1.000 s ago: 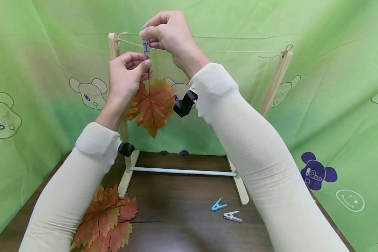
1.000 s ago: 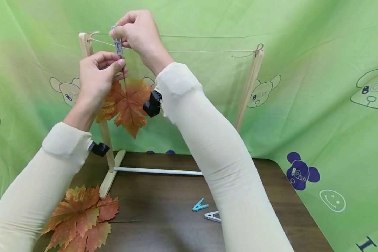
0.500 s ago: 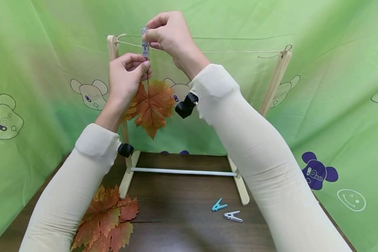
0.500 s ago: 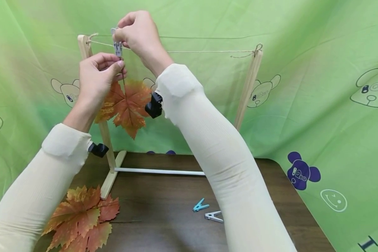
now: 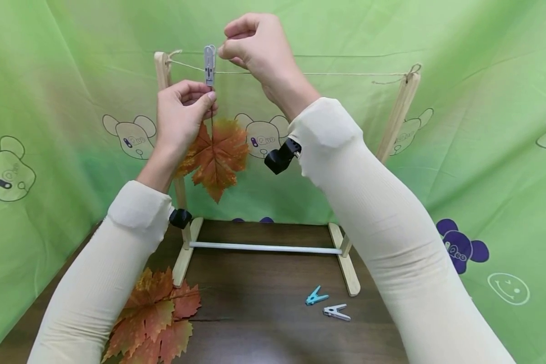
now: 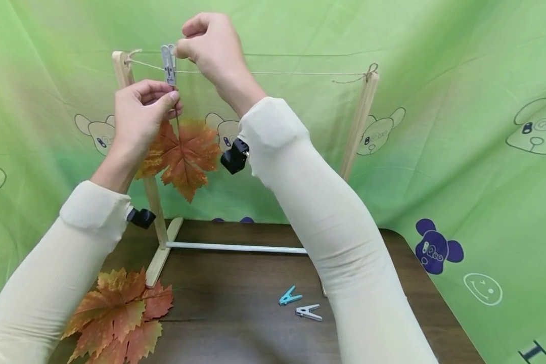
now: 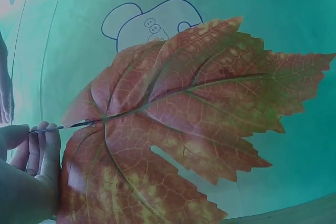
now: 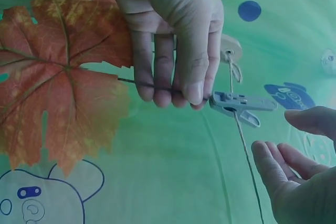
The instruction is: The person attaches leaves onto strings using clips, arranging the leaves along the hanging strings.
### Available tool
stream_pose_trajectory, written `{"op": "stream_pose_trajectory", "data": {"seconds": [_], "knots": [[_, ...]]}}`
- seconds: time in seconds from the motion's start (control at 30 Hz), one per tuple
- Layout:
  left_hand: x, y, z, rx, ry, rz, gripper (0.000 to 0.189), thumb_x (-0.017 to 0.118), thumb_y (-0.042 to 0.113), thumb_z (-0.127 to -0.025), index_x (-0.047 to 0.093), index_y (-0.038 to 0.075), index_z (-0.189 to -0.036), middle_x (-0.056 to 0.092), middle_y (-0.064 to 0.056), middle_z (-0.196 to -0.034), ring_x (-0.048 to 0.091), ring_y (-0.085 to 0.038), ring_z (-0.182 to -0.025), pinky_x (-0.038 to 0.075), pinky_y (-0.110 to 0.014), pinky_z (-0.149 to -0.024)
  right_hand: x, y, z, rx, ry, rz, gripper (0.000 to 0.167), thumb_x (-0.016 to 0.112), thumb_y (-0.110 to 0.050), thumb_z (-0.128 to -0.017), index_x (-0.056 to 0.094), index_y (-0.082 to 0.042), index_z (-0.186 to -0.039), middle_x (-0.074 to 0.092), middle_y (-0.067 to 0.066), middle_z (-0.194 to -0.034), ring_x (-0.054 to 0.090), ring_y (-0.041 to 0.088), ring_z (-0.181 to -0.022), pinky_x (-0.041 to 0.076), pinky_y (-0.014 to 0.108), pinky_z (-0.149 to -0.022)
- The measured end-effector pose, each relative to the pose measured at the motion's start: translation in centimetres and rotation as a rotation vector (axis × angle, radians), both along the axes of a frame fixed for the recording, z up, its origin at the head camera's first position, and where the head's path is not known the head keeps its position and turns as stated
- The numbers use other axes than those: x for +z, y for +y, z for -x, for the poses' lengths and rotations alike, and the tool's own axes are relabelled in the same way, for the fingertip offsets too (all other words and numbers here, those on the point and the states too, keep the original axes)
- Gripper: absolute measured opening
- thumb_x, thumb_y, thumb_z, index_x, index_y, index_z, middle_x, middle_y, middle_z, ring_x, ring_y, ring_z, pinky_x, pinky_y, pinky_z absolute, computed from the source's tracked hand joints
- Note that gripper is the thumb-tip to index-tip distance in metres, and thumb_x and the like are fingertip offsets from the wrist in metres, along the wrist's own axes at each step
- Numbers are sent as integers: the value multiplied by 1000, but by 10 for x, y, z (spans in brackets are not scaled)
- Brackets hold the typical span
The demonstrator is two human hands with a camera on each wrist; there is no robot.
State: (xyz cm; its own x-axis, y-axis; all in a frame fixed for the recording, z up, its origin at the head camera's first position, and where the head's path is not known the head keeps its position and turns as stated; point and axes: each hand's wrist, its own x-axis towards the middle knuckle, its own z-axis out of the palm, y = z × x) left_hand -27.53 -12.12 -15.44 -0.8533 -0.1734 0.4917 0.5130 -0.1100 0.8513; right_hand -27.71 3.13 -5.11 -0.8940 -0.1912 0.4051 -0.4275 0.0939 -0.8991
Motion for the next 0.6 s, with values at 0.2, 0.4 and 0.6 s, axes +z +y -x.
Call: {"op": "stream_pose_trajectory", "data": {"seconds": [0.2, 0.4, 0.6], "knots": [[-2, -6, 0, 10, 11, 9, 12, 73, -2, -95, 73, -7, -105, 75, -7, -91, 71, -13, -75, 62, -20, -74, -5, 7, -2, 16, 12, 32, 35, 71, 9, -89, 67, 4, -123, 65, 3, -98, 65, 15, -95, 57, 24, -91], [-3, -10, -3, 43, 23, 72, 8, 74, 0, -94, 73, -1, -102, 75, -6, -91, 71, -13, -78, 61, -19, -76, -12, 14, -5, 33, 63, 36, 36, 70, 8, -90, 67, 4, -125, 67, 4, -100, 65, 15, -96, 57, 27, -91], [-6, -10, -8, 142, 41, 229, 14, 74, 8, -96, 73, 2, -109, 73, 2, -94, 70, -10, -87, 57, -19, -81, -22, 23, -13, 55, 120, 22, 34, 68, 6, -92, 66, 5, -126, 69, 9, -108, 66, 17, -101, 57, 27, -95]]}}
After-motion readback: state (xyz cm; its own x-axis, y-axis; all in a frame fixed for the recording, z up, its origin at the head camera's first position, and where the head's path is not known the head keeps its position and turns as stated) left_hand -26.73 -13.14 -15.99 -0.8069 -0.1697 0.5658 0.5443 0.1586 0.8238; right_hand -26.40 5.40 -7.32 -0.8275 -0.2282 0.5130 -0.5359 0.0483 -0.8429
